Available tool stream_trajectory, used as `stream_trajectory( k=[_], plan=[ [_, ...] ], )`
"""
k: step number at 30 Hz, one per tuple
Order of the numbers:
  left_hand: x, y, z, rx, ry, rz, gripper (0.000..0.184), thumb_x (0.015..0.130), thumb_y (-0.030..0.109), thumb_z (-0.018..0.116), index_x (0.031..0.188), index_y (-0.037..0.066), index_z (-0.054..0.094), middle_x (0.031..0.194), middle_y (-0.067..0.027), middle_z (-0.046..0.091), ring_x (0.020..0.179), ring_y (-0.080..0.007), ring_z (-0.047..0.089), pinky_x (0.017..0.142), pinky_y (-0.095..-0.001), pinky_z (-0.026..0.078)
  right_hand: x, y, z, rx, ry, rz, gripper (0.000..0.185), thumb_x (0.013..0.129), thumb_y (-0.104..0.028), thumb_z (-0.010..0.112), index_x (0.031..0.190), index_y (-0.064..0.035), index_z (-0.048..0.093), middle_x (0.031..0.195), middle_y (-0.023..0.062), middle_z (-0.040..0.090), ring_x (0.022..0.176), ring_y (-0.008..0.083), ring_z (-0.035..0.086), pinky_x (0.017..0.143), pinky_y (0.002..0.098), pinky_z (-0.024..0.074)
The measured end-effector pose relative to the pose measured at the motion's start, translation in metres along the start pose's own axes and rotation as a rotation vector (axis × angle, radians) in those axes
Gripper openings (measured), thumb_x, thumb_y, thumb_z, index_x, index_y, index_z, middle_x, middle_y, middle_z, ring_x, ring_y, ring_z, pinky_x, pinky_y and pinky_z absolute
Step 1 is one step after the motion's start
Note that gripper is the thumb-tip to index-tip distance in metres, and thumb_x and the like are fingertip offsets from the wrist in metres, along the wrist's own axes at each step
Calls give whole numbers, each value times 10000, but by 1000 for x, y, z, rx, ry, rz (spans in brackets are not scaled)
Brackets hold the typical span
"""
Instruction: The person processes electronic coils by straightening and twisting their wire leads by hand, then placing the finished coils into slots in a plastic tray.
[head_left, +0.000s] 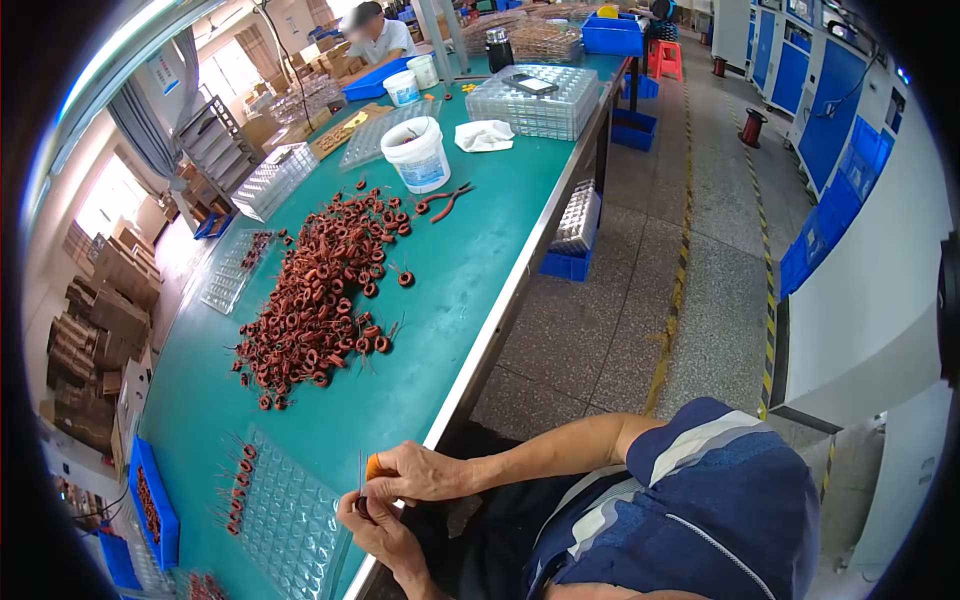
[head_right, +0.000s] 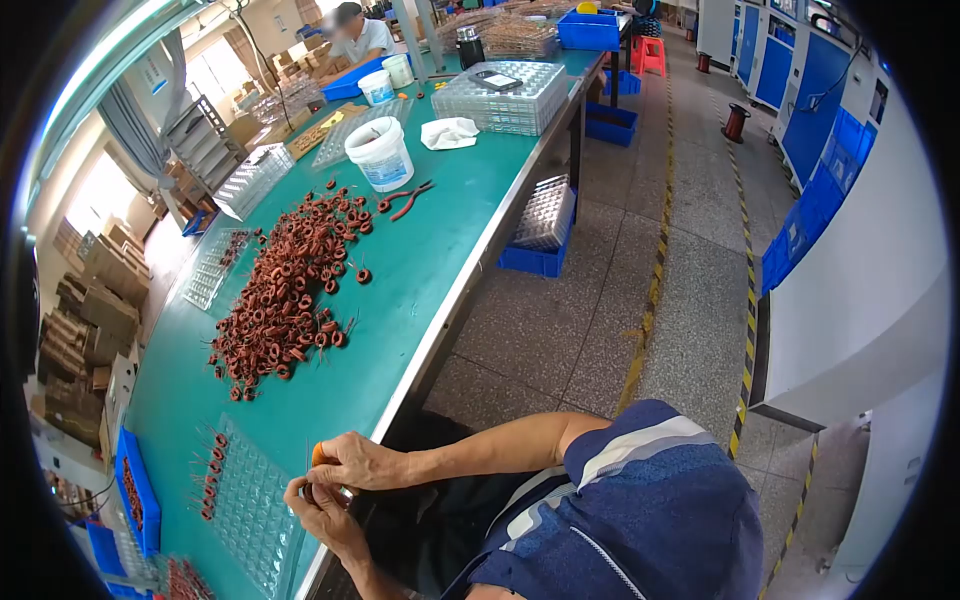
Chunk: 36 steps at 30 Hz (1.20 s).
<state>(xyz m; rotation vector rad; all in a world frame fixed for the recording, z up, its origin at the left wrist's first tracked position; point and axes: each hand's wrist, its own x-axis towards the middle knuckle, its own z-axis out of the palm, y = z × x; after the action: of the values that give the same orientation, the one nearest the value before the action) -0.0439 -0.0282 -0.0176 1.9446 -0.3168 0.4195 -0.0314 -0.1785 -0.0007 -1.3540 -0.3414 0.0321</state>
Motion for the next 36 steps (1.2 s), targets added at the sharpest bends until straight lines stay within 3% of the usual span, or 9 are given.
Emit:
stream_trajectory(
  k=[9,13,16,22,25,28,30,33,36],
  plan=[
    [17,17,-48,-75,-525,-12,267,986,224,527,1095,-11,460,805,-38,494,692,-94,486,600,-236,406,8,8,-13,303,-167,301,262,859,-260,675,838,-4,619,599,2,550,499,83,518,442,222,400],
    [31,47,-66,442,-796,-238,244,940,162,609,1171,100,560,1147,-78,633,1202,-163,519,1004,-259,382,9,7,-18,232,-224,361,265,840,-246,682,841,10,613,608,21,560,493,90,517,439,231,402],
    [20,33,-57,501,-611,259,251,860,55,642,1054,0,491,799,-117,537,667,-247,553,613,-347,447,10,0,-16,27,-205,296,253,828,-213,666,831,34,609,601,48,574,479,99,519,438,245,408],
    [9,32,-52,528,-470,392,268,784,-36,653,1008,3,511,808,-151,520,726,-331,547,633,-422,438,11,-17,-7,-92,-160,167,210,774,-144,625,768,66,612,580,81,589,462,120,538,413,266,421],
    [17,31,-68,784,-808,-142,380,935,216,623,1280,146,479,1388,-64,471,1300,-162,407,1099,-289,269,13,-17,-7,-66,-208,212,225,774,-147,618,778,78,610,581,99,594,484,150,555,442,298,442],
    [14,33,-61,602,-495,458,290,768,-45,655,1015,5,510,821,-156,521,747,-339,541,633,-434,433,14,-18,-6,-183,-143,71,224,813,-153,625,793,69,601,580,95,585,487,159,547,460,304,434],
    [19,21,-58,541,-463,453,279,782,-30,647,1037,2,539,848,-163,562,750,-345,567,641,-429,461,19,10,0,-326,-32,-270,185,832,-142,637,826,40,607,605,153,581,534,175,562,508,332,440],
    [15,29,-46,339,-296,240,298,813,3,690,1070,24,543,848,-142,574,739,-302,581,659,-385,482,15,-15,2,-599,-19,-417,143,823,-112,651,808,23,605,672,203,592,609,266,627,553,354,460],
    [4,6,-38,-52,-129,112,307,860,61,692,1096,13,502,863,-97,583,732,-188,592,689,-323,506,13,-29,14,-342,39,-124,113,834,-82,647,799,25,636,612,87,608,502,146,552,460,288,407]
  ],
)
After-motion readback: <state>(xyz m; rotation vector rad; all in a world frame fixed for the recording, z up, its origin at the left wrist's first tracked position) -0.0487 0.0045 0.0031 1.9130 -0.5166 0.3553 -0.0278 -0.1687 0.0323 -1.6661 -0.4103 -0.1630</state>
